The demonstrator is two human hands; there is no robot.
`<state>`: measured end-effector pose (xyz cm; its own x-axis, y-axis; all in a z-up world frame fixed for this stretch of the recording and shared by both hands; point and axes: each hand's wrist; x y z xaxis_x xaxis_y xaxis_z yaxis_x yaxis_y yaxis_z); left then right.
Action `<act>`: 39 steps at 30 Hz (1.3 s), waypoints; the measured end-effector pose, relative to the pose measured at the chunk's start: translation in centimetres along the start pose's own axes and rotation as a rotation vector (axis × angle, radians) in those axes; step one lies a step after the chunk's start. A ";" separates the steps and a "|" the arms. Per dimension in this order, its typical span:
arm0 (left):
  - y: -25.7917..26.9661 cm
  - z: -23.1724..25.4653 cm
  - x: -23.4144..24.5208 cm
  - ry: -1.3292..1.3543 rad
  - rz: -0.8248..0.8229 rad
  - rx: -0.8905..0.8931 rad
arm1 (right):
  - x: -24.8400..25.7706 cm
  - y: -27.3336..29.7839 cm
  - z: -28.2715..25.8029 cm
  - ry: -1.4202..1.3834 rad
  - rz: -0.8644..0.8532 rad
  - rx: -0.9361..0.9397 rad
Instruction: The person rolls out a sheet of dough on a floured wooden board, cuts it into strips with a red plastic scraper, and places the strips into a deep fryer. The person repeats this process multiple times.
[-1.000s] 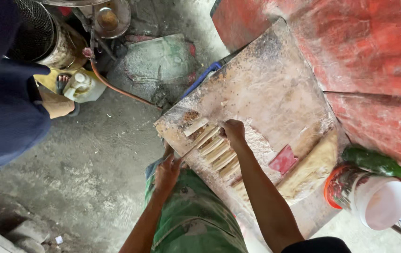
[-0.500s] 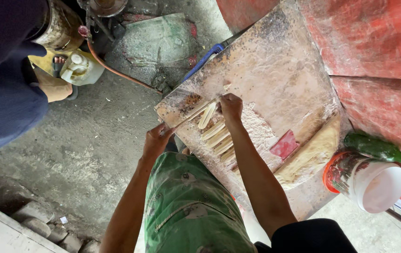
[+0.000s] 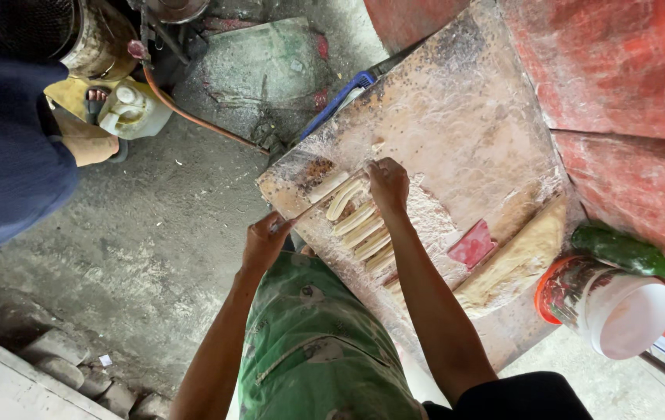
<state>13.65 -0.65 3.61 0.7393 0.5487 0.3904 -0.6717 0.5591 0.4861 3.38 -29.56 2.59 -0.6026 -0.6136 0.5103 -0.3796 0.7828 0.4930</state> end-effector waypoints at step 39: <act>2.5 3.5 0.6 0.000 -0.040 -0.002 | 1.1 -1.5 5.0 -0.414 -0.080 -0.260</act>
<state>12.54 -1.07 7.77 0.7655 0.5258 0.3710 -0.6418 0.5819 0.4995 -0.22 -30.86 -1.09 -0.8267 -0.5373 0.1669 -0.2805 0.6508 0.7056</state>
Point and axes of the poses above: each hand's wrist, its own y-axis away from the middle knuckle, its own x-axis out of the back of the hand, z = x × y, and after that the axes turned 4 degrees about -y, right-handed
